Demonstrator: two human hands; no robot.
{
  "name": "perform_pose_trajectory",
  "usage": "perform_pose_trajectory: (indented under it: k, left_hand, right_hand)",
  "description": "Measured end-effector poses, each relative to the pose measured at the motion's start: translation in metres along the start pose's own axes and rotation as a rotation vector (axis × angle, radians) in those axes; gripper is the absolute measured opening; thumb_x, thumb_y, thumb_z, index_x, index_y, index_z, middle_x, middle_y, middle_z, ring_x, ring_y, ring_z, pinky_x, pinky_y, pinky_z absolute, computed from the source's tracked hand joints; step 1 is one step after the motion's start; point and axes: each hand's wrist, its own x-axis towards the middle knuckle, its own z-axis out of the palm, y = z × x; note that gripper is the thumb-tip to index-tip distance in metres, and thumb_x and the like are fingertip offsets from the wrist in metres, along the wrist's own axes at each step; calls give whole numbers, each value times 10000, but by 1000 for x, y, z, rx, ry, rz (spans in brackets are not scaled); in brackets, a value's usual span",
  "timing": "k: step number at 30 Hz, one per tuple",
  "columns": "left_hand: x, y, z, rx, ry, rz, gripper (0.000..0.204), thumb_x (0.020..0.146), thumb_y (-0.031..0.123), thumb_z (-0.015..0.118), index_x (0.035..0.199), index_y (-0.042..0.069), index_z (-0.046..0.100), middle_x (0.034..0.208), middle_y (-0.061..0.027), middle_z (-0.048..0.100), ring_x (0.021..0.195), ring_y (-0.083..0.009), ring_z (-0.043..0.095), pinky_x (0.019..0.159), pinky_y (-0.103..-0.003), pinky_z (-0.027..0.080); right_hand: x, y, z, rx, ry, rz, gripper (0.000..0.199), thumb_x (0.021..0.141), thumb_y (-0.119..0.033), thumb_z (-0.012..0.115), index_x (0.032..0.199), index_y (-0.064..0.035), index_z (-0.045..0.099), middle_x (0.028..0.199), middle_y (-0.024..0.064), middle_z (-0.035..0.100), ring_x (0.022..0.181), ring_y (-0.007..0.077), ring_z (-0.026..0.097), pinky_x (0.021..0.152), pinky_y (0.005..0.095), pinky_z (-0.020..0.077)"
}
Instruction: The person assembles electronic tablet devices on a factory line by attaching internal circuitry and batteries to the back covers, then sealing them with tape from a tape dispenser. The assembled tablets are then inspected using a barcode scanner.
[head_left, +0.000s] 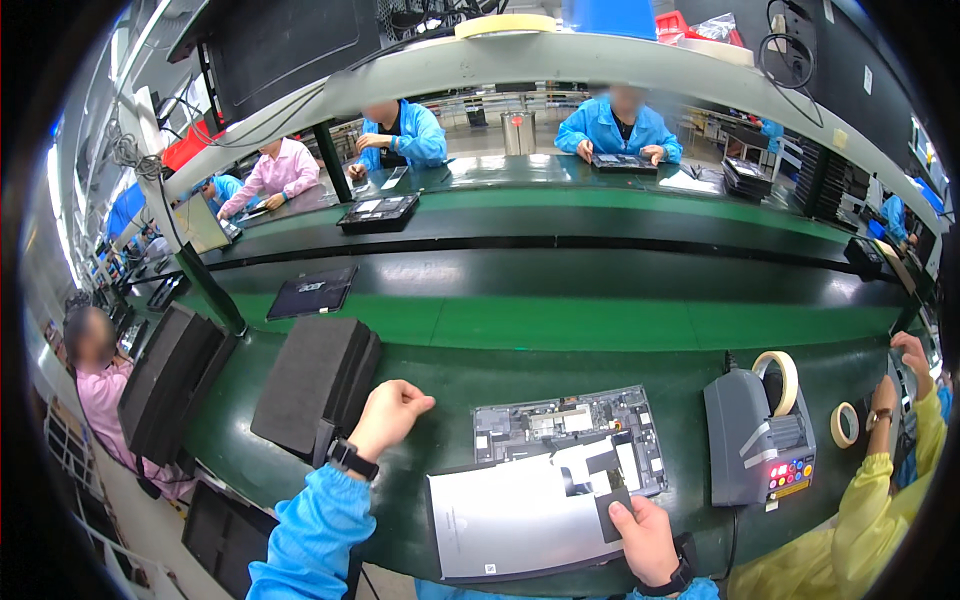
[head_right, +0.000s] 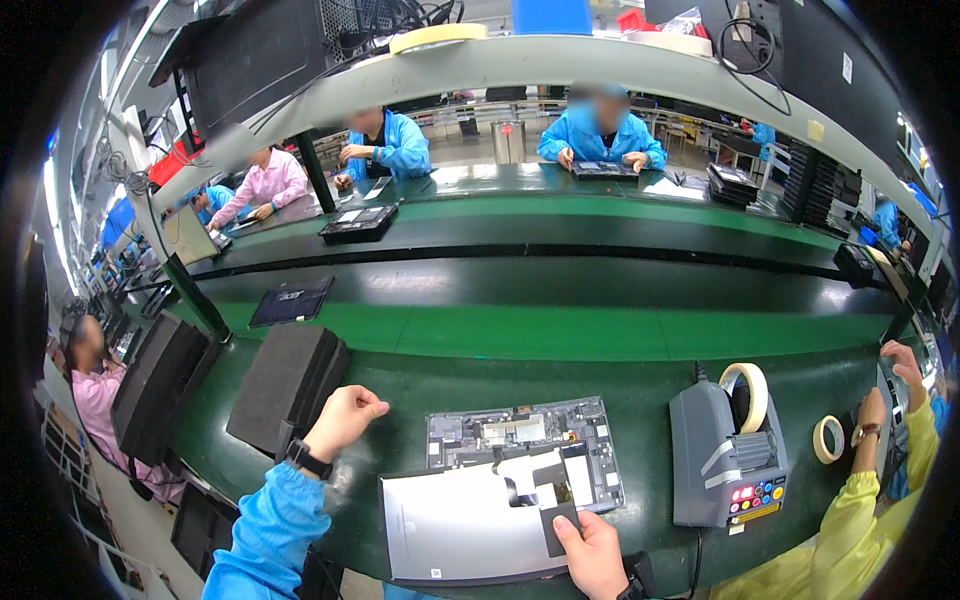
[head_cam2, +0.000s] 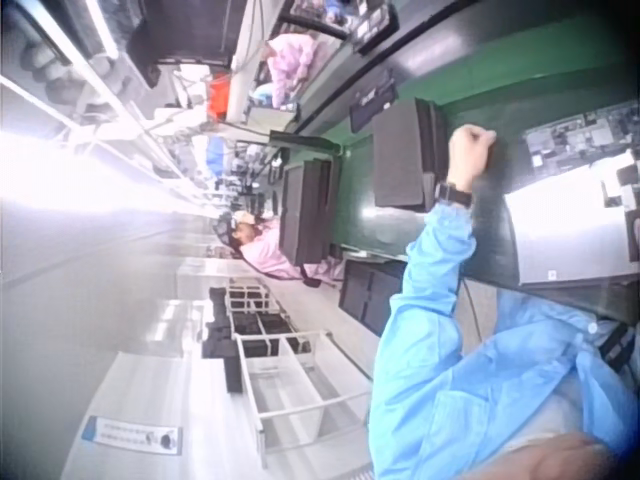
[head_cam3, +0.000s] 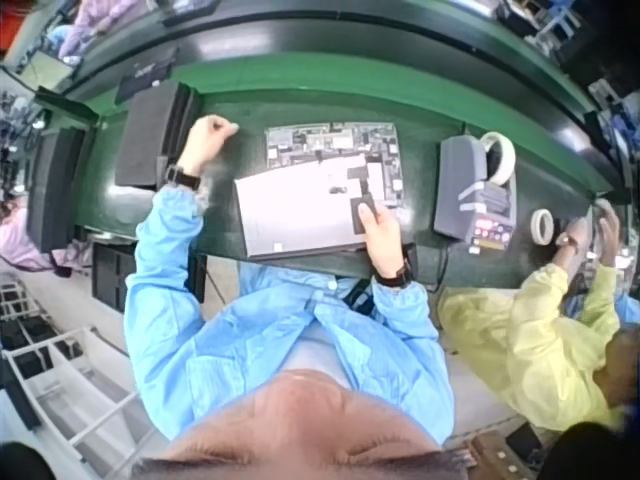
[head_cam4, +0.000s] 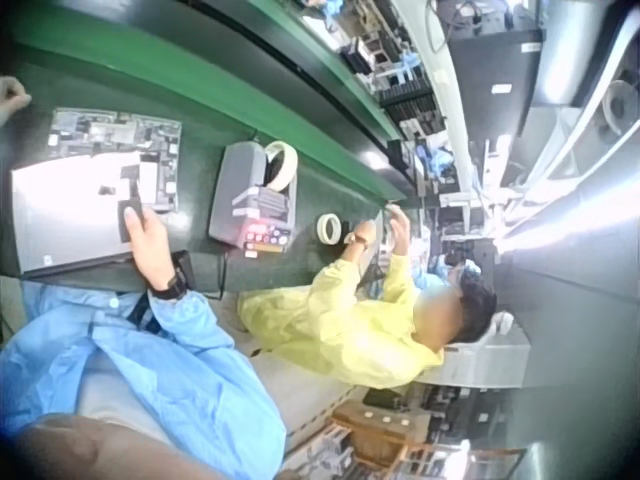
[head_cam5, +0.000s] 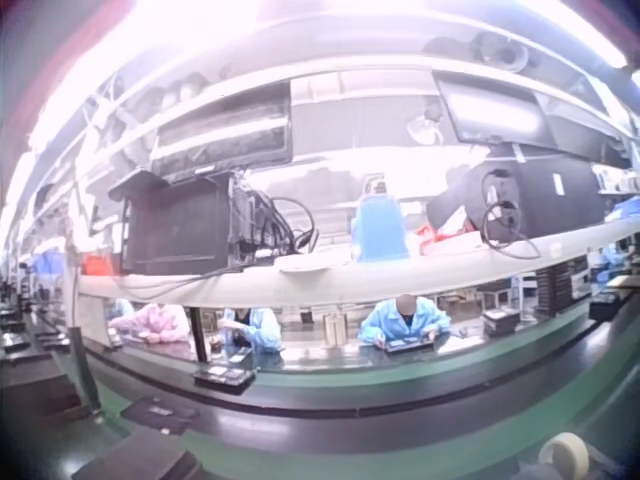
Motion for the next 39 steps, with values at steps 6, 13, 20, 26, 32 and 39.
perform_pose_trajectory:
  k: [6,13,20,26,32,39]
  left_hand:
    - [-2,-34,22,419,354,180,256,737,136,704,914,32,551,847,-132,550,813,-337,562,715,-436,467]
    - [-24,-21,-4,225,510,341,190,874,162,587,768,8,621,674,-133,529,600,-269,532,561,-376,410]
    - [-116,44,-7,-762,-616,-334,423,979,299,366,1081,-73,538,999,-215,636,803,-265,660,629,-316,545]
    - [-97,18,56,-1644,-1018,-253,306,974,283,438,1041,-6,516,991,-156,623,926,-238,617,840,-358,494]
    - [-90,55,46,-1306,-368,-250,184,913,108,545,1031,-32,562,988,-97,646,881,-166,617,848,-319,483]
    - [-68,54,48,-248,-225,-194,338,851,328,641,727,19,588,578,-62,582,574,-137,597,511,-275,444]
  right_hand:
    - [-3,-7,-4,154,-46,69,240,951,-146,478,1054,61,545,856,99,638,650,153,611,532,291,509]
    - [-9,-19,4,448,-67,354,283,971,-216,447,1069,31,544,889,119,637,663,206,631,520,332,509]
    - [-24,-33,77,805,-240,546,353,983,-381,379,777,-121,503,508,-4,414,381,130,394,379,238,321]
    - [-18,-14,122,1018,-490,510,170,964,-263,402,904,-130,489,521,-11,416,337,122,395,328,259,342]
    - [1,-13,43,748,-52,-79,363,957,-284,442,1134,18,533,1143,152,564,1001,263,592,742,398,536]
    - [27,-20,-29,52,390,-284,143,891,-70,571,992,27,543,834,66,623,731,97,576,667,220,465]
